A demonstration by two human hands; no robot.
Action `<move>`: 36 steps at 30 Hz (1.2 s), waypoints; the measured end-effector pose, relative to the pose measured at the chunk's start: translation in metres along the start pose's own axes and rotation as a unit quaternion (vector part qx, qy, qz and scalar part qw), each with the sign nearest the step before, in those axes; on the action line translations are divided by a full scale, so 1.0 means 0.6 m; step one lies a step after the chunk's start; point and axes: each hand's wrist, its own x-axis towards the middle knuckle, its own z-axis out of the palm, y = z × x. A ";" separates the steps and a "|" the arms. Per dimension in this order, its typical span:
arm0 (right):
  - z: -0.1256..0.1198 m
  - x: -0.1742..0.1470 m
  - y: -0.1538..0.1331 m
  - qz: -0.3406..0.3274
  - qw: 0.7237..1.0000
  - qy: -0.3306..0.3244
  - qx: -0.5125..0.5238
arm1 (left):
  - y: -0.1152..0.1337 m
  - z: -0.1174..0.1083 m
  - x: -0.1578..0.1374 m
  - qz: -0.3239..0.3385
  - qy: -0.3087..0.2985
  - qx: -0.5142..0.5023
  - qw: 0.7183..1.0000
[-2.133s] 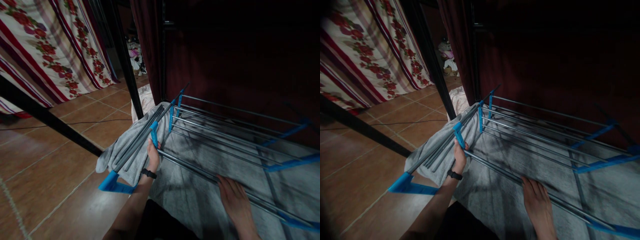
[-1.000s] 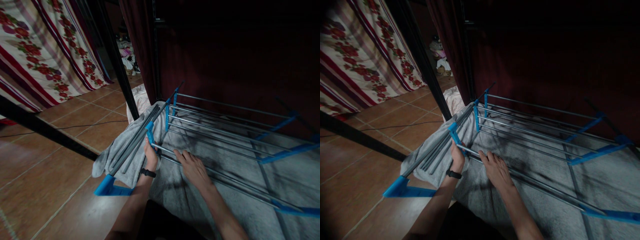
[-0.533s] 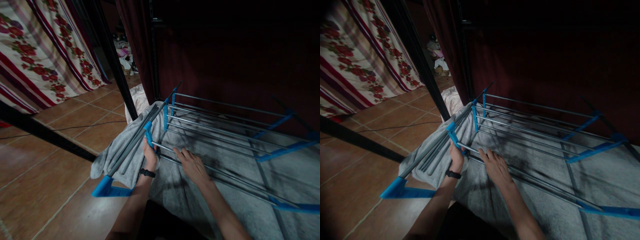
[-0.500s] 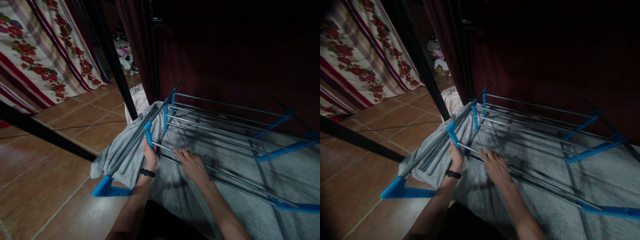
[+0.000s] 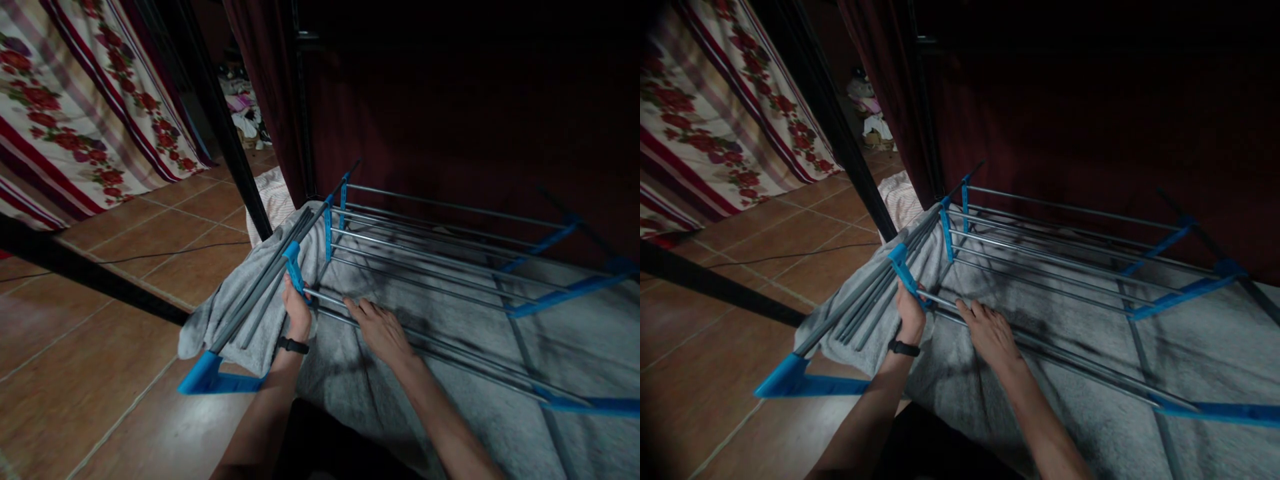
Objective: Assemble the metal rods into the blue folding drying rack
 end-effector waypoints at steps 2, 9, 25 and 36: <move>0.000 0.000 0.000 0.001 1.000 -0.003 0.003 | -0.001 0.000 0.001 0.000 0.001 0.001 1.000; 0.005 0.003 0.002 0.004 1.000 -0.012 0.012 | 0.005 -0.001 -0.003 0.002 -0.002 0.015 1.000; 0.007 0.005 0.006 -0.009 0.999 -0.038 0.036 | 0.011 -0.004 -0.001 0.000 0.012 0.062 0.998; 0.010 0.004 0.002 -0.015 0.998 -0.036 0.047 | -0.006 0.002 0.007 0.016 -0.014 0.026 0.999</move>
